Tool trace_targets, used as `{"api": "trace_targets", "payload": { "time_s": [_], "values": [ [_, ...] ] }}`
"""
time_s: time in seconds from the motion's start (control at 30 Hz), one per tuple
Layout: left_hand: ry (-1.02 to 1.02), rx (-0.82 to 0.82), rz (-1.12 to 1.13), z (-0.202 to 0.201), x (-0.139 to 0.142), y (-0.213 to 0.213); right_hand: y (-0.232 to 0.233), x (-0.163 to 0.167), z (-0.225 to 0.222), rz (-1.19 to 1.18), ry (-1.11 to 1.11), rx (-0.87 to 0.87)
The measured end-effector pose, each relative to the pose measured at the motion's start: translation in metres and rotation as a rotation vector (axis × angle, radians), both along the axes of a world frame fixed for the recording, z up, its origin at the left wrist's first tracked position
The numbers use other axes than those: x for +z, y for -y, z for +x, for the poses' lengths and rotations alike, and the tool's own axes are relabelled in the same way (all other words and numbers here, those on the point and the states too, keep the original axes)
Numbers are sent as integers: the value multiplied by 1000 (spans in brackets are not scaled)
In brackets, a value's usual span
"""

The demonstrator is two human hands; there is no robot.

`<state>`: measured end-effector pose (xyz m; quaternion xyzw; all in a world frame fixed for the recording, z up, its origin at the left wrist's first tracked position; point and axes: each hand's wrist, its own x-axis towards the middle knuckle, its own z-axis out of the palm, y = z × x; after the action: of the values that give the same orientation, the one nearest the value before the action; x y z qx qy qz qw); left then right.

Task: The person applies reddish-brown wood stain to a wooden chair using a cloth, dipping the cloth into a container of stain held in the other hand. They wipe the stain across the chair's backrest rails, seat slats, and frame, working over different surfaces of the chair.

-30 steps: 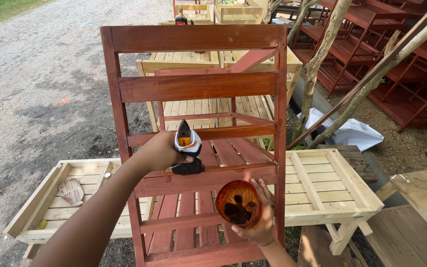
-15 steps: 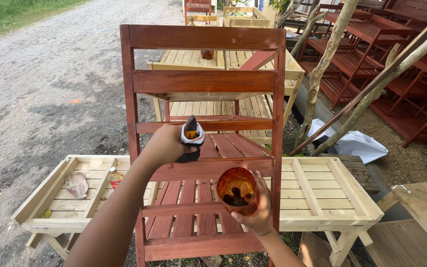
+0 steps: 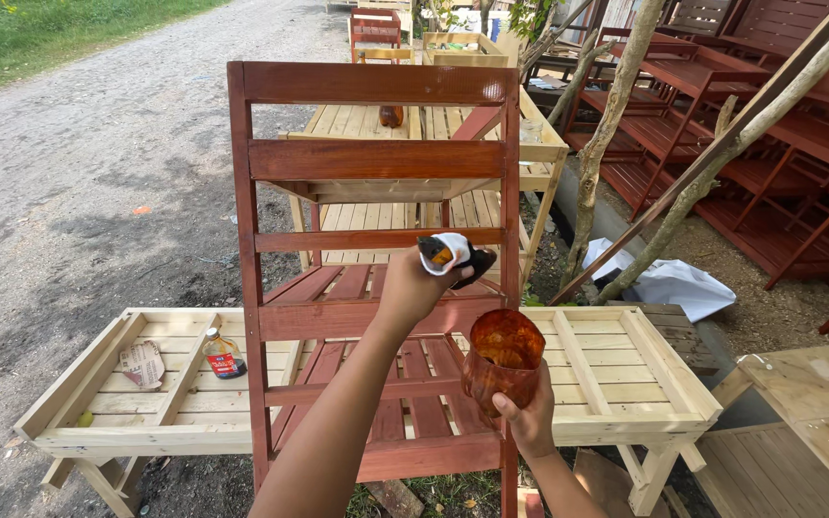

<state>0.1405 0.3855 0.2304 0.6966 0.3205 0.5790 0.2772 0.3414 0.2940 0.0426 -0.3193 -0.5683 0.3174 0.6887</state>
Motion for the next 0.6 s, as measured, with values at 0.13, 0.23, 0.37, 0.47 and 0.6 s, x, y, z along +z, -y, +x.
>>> {"api": "trace_targets", "payload": {
  "time_s": [0.13, 0.23, 0.37, 0.47, 0.6],
  "values": [
    [656, 85, -197, -25, -23, 20, 18, -14, 15, -55, -75, -120],
    [1055, -38, -477, -45, -45, 30, 32, -20, 15, -73, -93, -119],
    [1165, -208, -709, -51, -78, 42, 46, -21, 6, -159, -88, -68],
    [1202, -244, -768, -47, -93, 54, 51, -16, 0, -217, -95, -6],
    [1162, -273, -783, -41, -89, 78, 57, -11, -2, -210, -7, 26]
  ]
}}
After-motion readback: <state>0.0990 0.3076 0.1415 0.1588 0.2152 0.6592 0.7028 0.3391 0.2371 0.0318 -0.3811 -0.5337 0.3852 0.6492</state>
